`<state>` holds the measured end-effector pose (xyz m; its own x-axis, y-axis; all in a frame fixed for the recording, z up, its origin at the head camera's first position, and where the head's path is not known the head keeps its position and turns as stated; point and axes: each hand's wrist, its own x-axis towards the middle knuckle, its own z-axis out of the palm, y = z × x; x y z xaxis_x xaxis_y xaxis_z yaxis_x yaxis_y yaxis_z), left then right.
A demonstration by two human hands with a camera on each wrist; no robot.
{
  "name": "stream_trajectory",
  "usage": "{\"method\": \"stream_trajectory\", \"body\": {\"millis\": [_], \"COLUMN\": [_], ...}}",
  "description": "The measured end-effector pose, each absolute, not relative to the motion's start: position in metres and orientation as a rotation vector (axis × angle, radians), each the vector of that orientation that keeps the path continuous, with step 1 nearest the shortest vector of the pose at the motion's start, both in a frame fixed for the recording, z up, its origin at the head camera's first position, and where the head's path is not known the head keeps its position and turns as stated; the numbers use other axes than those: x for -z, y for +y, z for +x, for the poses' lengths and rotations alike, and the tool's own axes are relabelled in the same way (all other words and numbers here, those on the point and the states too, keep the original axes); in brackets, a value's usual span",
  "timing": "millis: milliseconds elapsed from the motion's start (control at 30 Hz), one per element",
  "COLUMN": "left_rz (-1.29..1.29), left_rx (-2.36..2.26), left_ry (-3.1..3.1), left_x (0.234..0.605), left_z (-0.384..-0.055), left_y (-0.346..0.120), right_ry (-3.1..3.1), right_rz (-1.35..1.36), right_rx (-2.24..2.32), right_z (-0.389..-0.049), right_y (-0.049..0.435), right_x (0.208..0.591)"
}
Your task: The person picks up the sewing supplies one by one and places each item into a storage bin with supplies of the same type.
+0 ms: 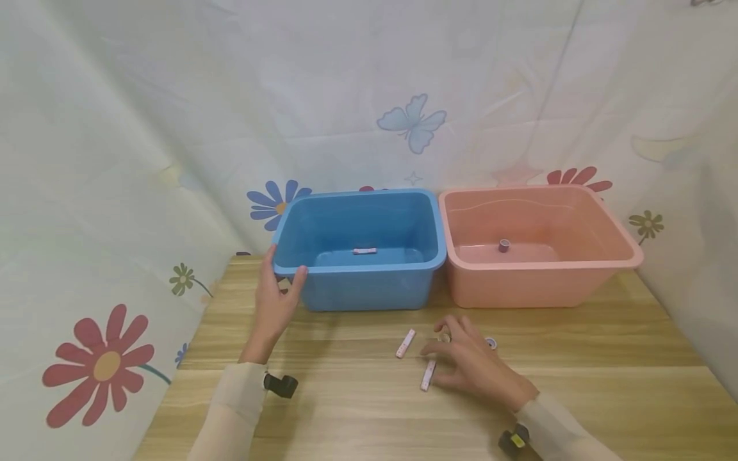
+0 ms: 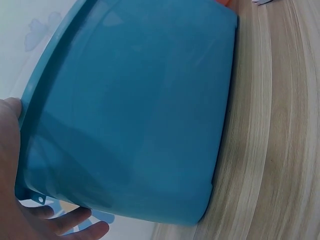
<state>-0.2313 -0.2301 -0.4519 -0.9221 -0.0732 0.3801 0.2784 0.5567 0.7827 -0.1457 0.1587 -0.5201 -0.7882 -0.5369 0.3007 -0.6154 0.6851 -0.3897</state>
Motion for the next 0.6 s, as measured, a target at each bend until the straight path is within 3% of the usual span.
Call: {"method": "stream_trajectory", "body": {"millis": [600], "left_rz": [-0.161], "left_rx": [1.286], "left_ry": [-2.413], "left_x": [0.453], "left_z": [-0.232], "left_y": [-0.229], "right_ry": [-2.737], "right_rz": [1.12], "right_rx": [-0.703], "right_z": [-0.161], "right_y": [0.155], "right_x": [0.525]}}
